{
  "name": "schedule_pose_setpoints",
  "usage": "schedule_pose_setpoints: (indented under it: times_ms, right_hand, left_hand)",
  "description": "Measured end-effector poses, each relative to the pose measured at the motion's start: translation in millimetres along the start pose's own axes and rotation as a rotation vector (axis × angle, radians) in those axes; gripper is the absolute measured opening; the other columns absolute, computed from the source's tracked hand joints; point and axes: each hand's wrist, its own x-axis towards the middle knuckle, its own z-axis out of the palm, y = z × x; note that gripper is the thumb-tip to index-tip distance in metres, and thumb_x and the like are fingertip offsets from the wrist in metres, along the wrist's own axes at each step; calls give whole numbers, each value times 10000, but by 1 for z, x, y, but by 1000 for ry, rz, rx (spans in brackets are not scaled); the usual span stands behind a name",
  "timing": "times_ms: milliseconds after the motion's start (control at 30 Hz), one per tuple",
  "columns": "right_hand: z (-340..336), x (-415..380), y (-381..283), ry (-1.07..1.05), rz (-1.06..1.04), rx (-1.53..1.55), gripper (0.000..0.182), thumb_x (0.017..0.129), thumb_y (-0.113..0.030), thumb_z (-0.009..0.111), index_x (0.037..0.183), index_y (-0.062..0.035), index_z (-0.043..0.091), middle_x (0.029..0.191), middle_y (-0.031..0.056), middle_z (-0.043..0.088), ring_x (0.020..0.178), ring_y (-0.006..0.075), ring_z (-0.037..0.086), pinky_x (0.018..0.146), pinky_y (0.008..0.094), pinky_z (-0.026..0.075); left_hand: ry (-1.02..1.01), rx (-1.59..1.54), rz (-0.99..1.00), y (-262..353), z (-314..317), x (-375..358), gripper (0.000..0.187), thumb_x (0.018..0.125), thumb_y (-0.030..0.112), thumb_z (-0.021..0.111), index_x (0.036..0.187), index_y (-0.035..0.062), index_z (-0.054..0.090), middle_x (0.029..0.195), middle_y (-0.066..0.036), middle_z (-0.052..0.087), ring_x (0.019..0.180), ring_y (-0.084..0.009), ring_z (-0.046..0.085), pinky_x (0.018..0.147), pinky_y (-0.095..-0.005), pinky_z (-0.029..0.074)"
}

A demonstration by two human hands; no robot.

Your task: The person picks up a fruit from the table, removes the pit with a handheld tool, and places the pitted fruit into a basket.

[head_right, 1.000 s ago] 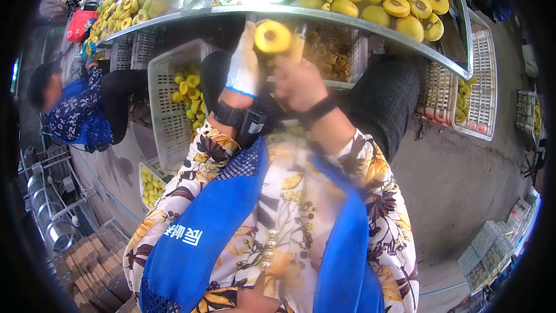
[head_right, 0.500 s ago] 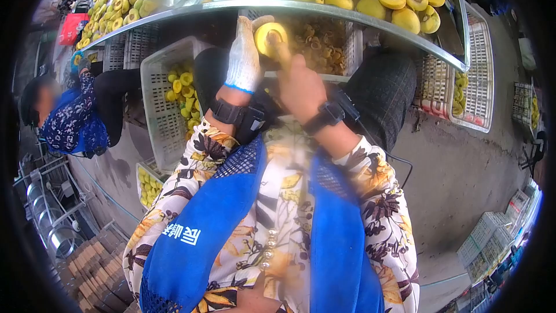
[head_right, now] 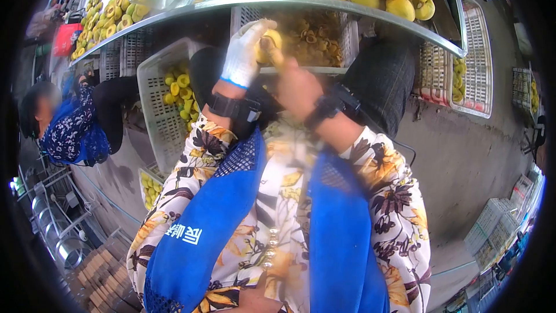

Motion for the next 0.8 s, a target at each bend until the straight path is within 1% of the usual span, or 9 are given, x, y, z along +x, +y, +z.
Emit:
schedule_pose_setpoints:
  times_ms: [33,100,167,200,467,567,667,767,800]
  right_hand:
    - [-1,1,3,8,-30,-18,190,798,-102,505,894,28,404,673,291,563,663,467,555,610,518,433]
    - [-5,6,2,28,-99,-56,189,802,-102,509,894,21,399,668,284,563,656,462,556,600,519,430]
    - [-14,3,-10,94,-159,-61,188,811,-107,513,896,16,400,666,279,564,656,458,557,599,520,431]
    - [-18,1,-15,123,-189,-66,187,815,-109,514,897,14,400,665,277,564,656,456,558,598,520,431]
    - [5,12,-2,141,28,-22,199,817,-117,519,907,22,410,684,284,572,686,455,565,623,517,436]
    - [8,10,-7,120,70,1,201,803,-105,516,905,32,409,691,291,573,697,459,568,635,518,439]
    - [9,7,-6,93,58,20,200,791,-95,510,901,37,408,693,297,572,699,460,569,639,516,442]
    - [8,6,-5,36,59,-18,194,784,-85,510,894,39,409,692,290,574,697,452,573,634,511,444]
    - [5,5,-5,12,65,-42,191,782,-81,512,891,39,410,691,286,575,697,448,575,631,509,445]
  left_hand:
    - [-68,74,97,-5,-6,1,292,922,284,510,982,22,626,912,-37,601,816,-110,558,711,-246,460]
    - [-68,16,99,-7,-8,6,293,925,287,506,978,25,626,917,-37,602,823,-112,560,713,-246,463]
    - [74,-253,-98,-8,1,9,226,879,246,591,931,31,638,853,-28,605,760,-104,549,660,-240,456]
    - [104,-267,-72,-8,4,9,233,884,253,585,940,32,635,852,-28,605,752,-102,550,654,-234,455]
    - [181,-211,21,-8,14,3,243,908,263,560,995,43,614,822,-15,596,685,-78,538,591,-203,439]
    - [168,-147,145,-21,15,7,251,903,275,568,991,46,619,809,-14,592,674,-69,534,556,-208,435]
    - [120,-127,67,-24,10,4,230,887,255,588,967,43,630,802,-18,595,674,-69,539,544,-213,438]
    - [140,-169,-112,-12,7,2,194,864,216,602,938,40,640,791,-26,596,674,-86,546,558,-228,448]
    - [92,-141,-73,-10,3,1,184,859,205,599,932,42,641,793,-30,596,677,-94,550,566,-233,452]
